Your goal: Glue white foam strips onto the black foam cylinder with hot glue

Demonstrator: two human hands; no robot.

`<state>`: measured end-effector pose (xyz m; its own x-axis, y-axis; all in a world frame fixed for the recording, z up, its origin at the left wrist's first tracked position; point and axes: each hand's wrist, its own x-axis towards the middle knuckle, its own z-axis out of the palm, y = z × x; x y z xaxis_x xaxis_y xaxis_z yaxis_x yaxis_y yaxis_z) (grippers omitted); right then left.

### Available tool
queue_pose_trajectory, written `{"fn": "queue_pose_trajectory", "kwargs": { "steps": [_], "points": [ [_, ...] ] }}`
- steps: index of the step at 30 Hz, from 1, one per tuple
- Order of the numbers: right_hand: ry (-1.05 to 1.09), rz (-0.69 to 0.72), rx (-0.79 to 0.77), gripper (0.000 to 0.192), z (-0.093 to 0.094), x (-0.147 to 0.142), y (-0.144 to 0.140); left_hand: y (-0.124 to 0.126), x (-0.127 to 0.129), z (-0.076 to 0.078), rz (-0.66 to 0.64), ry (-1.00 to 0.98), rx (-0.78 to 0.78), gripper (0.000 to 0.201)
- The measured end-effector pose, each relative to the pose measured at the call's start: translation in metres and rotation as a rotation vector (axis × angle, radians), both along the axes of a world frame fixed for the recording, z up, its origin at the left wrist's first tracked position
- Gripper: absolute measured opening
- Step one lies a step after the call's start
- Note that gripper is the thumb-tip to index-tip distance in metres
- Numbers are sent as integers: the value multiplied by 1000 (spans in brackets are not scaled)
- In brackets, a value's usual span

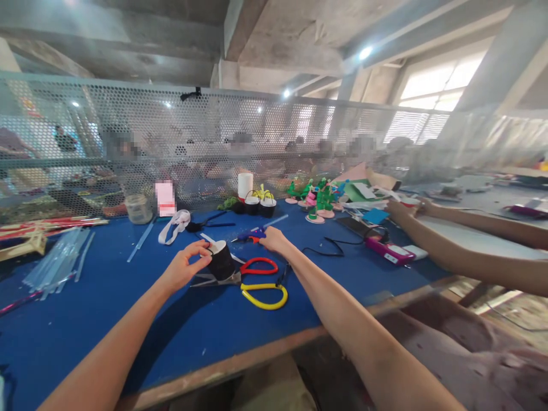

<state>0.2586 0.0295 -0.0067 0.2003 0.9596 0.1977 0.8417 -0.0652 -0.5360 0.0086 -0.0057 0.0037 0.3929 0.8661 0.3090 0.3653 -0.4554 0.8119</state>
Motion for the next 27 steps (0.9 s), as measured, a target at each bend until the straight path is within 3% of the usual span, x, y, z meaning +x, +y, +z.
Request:
{"fn": "queue_pose_trajectory", "kwargs": {
  "steps": [4,7,14,23,27],
  "points": [
    [219,-6,155,27,18,2,-7,-1,-1,2,-24,14,5,36],
    [363,72,208,17,29,-1,-19,-3,0,0,-19,-14,28,35],
    [670,318,219,15,16,-26,-45,2,4,-12,111,-114,82,38],
    [545,438,274,18,17,-43,-73,6,2,-14,191,-145,-15,34],
    [580,479,198,21,16,-47,-80,6,4,-14,226,-163,-34,35]
  ]
}}
